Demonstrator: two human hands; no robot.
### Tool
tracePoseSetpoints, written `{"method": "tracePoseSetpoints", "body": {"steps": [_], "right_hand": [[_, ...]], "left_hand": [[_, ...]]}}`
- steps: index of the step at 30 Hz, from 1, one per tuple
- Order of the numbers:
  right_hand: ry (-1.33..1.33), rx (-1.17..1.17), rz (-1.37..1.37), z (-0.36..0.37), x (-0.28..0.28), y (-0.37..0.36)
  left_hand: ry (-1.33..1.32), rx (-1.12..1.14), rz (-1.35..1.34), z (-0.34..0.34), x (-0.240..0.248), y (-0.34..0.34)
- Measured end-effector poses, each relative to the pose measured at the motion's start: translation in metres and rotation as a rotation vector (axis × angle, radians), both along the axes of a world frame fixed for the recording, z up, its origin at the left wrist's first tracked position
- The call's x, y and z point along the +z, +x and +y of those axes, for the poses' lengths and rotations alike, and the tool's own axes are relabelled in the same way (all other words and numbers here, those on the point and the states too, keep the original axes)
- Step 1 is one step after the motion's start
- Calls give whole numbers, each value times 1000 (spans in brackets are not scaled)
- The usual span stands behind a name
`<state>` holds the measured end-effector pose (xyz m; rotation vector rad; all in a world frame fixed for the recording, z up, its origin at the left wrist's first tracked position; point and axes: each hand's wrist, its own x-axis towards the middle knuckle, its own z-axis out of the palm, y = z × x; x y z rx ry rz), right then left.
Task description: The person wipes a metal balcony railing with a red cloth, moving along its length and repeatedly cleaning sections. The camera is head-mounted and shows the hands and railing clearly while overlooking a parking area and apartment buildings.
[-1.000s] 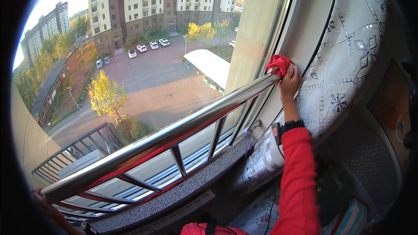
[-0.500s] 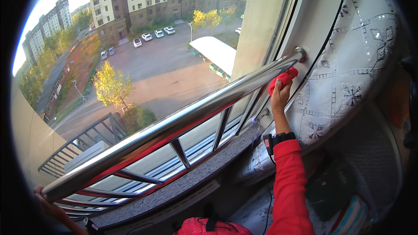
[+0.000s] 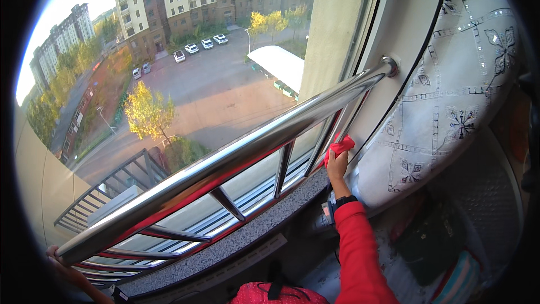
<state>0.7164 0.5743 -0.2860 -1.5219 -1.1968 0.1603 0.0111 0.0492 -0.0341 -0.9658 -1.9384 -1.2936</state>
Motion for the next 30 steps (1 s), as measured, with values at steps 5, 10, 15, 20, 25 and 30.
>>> {"method": "tracePoseSetpoints", "body": {"steps": [5, 10, 15, 20, 25, 30], "right_hand": [[288, 30, -12, 6, 87, 1], [533, 31, -103, 18, 204, 6], [466, 0, -85, 30, 201, 8], [206, -23, -89, 17, 86, 1], [-199, -24, 119, -37, 6, -24], [51, 348, 342, -80, 63, -44]], "left_hand": [[55, 66, 35, 10, -4, 10], [76, 89, 90, 23, 0, 23], [113, 88, 151, 29, 3, 26], [138, 74, 177, 32, 2, 23], [146, 95, 154, 34, 1, 20], [185, 86, 183, 38, -2, 13]]}}
